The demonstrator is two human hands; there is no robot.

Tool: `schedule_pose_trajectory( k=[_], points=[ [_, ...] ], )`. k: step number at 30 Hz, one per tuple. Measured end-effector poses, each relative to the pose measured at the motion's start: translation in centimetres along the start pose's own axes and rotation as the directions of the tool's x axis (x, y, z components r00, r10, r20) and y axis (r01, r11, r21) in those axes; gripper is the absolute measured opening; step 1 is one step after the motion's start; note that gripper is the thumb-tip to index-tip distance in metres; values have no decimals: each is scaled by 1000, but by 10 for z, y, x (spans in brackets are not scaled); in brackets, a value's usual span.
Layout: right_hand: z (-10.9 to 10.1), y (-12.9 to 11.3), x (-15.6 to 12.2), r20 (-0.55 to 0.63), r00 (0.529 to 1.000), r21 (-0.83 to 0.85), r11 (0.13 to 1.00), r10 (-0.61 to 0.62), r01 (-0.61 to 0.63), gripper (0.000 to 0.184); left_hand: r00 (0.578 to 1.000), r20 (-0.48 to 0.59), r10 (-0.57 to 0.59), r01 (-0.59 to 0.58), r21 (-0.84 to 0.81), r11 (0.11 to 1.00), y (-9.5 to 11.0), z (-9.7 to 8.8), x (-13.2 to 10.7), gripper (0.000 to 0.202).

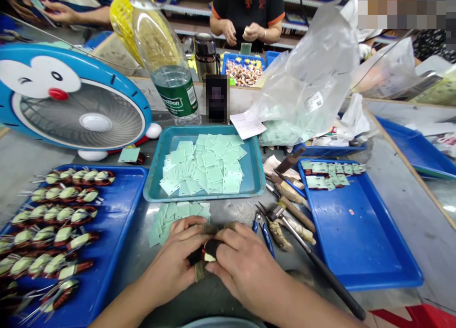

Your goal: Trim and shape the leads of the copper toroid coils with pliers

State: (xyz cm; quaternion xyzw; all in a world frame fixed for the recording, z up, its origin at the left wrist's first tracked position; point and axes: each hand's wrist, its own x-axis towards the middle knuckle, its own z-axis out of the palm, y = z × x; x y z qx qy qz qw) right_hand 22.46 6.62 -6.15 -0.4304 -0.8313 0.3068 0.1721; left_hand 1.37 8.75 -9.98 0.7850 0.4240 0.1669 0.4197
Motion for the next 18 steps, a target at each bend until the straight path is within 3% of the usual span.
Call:
schedule_pose_trajectory(
  k=[6, 9, 10, 11, 13, 15, 18],
  points=[
    [-4, 10, 11, 42, 987, 38, 987, -155, 153, 10, 1000, 14, 8, -7, -47, 999, 2, -2, 2, 24],
    [-5, 16, 9, 71, 983, 73, 984, -169, 164, 14, 1000, 12, 13, -13, -31, 999, 4, -2, 2, 25],
    [-6, 17, 6, 74, 986, 82, 987, -147, 140, 10, 1000, 5, 16, -16, -18, 1000, 4, -2, 2, 25],
    [-7, 17, 3, 68, 992, 91, 991, -105, 98, 17, 1000, 2, 21, -21, 2, 1000, 4, -1, 1, 27],
    [-9, 19, -7, 20, 999, 99, 994, 34, -36, 49, 999, -4, 36, -36, 50, 998, 2, -1, -2, 33],
    [-10, 22, -21, -48, 984, 92, 981, 174, -169, 66, 999, -17, 47, -45, 97, 994, 0, 0, -7, 48],
    [-9, 28, -39, -86, 959, 45, 962, 271, -268, 60, 997, -59, 43, -35, 133, 991, -2, 0, -12, 61]
  ],
)
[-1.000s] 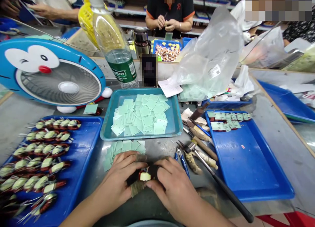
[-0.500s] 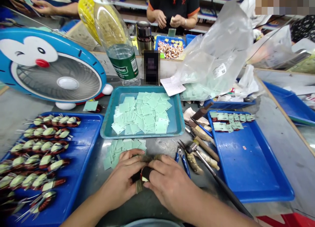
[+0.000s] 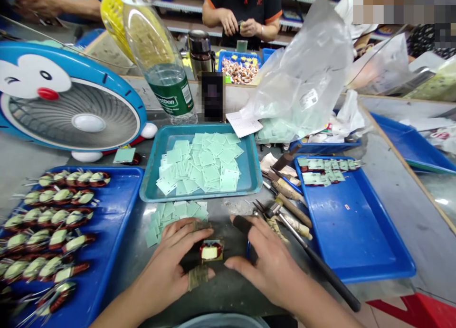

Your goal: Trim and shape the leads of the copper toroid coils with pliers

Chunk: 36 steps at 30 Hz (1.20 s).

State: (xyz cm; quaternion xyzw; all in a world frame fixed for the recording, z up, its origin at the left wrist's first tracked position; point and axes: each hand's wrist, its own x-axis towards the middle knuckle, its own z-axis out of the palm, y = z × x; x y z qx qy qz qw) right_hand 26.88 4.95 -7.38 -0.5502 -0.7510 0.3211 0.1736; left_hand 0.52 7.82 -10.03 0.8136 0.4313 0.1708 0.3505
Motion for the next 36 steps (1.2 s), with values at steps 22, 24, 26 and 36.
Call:
schedule_pose_trajectory(
  k=[22, 24, 26, 36],
  points=[
    [25, -32, -10, -279, 959, 243, 964, -41, 112, 39, 975, -190, 119, -158, -207, 966, 54, -24, 17, 35],
    [27, -38, -10, -385, 920, 206, 965, -73, 162, 32, 971, -212, 112, -153, -188, 970, 61, -25, 13, 42],
    [27, -40, -13, -470, 875, 105, 977, -118, 188, 31, 967, -247, 58, -102, -168, 981, 65, -22, 5, 57],
    [18, -60, -31, -628, 690, -239, 933, -360, 269, 31, 941, -325, -91, -2, -276, 961, 79, 0, -32, 56]
  ],
)
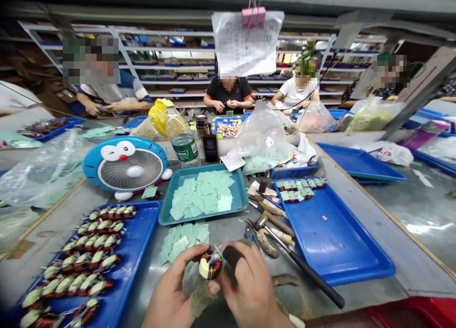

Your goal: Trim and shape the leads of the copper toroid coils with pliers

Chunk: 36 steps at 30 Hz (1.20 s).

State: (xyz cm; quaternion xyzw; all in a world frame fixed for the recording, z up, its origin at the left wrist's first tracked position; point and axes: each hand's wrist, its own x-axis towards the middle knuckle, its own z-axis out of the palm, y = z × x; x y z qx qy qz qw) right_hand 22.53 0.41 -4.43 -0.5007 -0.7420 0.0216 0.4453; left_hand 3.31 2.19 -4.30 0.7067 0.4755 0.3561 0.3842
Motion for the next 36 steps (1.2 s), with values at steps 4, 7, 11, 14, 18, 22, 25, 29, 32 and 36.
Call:
schedule_pose_trajectory(
  k=[4, 7, 11, 14, 18, 22, 25, 29, 32, 36],
  points=[
    [-7, -10, 1, -40, 999, -24, 999, -36, 35, 32, 999, -16, -46, 45, -60, 997, 12, -2, -5, 50],
    [-11, -13, 0, -76, 995, -47, 997, -61, 58, 35, 998, -28, -55, 52, -106, 993, 17, 0, -9, 51],
    [-14, -14, -3, -92, 994, -61, 997, -53, 48, 43, 997, -57, -43, 27, -249, 968, 14, 5, -11, 51],
    [-19, -12, -9, -15, 994, 5, 994, 110, -110, 50, 994, -26, -102, 81, -428, 900, 14, 4, -8, 53],
    [-24, -8, -24, 92, 951, 170, 936, 295, -307, 53, 977, 122, -173, 211, -603, 769, 23, -2, -2, 64],
    [-20, -11, -43, 141, 897, 320, 838, 420, -443, 49, 970, 173, -173, 244, -655, 715, 32, -6, 0, 68],
    [-18, -18, -50, 228, 808, 455, 674, 544, -582, 45, 973, 168, -155, 228, -642, 732, 35, -8, -1, 64],
    [-24, -29, -40, 408, 712, 710, 292, 571, -641, 42, 977, 182, -111, 198, -589, 783, 35, -14, -5, 54],
    [-33, -37, -21, 484, 724, 798, 93, 491, -596, 40, 970, 234, -71, 193, -556, 809, 31, -18, -9, 49],
    [-38, -47, 0, 532, 748, 818, -16, 397, -574, 41, 962, 270, -39, 182, -526, 831, 25, -19, -13, 48]
  ],
)
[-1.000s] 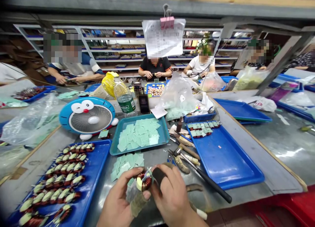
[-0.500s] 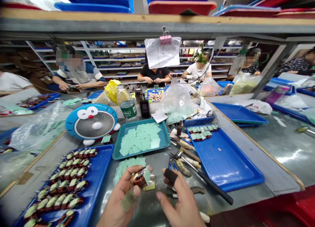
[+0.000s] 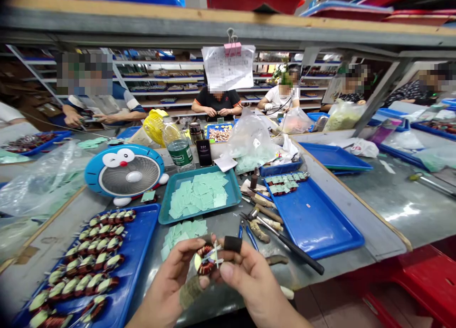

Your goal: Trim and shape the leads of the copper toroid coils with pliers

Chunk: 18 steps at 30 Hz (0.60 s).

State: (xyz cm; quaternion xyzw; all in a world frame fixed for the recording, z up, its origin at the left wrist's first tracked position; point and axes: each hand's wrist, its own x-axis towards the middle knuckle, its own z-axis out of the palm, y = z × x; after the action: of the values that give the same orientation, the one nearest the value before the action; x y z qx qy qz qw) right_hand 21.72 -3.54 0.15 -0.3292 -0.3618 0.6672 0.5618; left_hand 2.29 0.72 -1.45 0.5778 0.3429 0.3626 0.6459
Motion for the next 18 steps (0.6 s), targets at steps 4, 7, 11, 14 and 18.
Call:
schedule_pose_trajectory(
  k=[4, 7, 11, 14, 18],
  points=[
    [4, -4, 4, -28, 999, -6, 1000, -17, 17, 38, 997, -65, 33, -25, 129, 991, -3, 0, -2, 49],
    [4, -3, 6, -88, 996, -38, 999, 28, -31, 38, 994, -92, 67, -43, 241, 970, -5, -2, -3, 48],
    [3, 4, 8, -148, 988, -29, 998, 53, -58, 41, 989, -103, 109, -74, 299, 951, -8, -3, -2, 47],
    [2, 11, 10, -195, 979, -12, 998, 56, -59, 41, 976, -131, 176, -106, 422, 900, -8, -4, -1, 47],
    [8, 14, 11, -187, 977, 89, 993, 99, -83, 45, 919, -116, 376, -204, 677, 707, -3, -4, -2, 48]
  ],
)
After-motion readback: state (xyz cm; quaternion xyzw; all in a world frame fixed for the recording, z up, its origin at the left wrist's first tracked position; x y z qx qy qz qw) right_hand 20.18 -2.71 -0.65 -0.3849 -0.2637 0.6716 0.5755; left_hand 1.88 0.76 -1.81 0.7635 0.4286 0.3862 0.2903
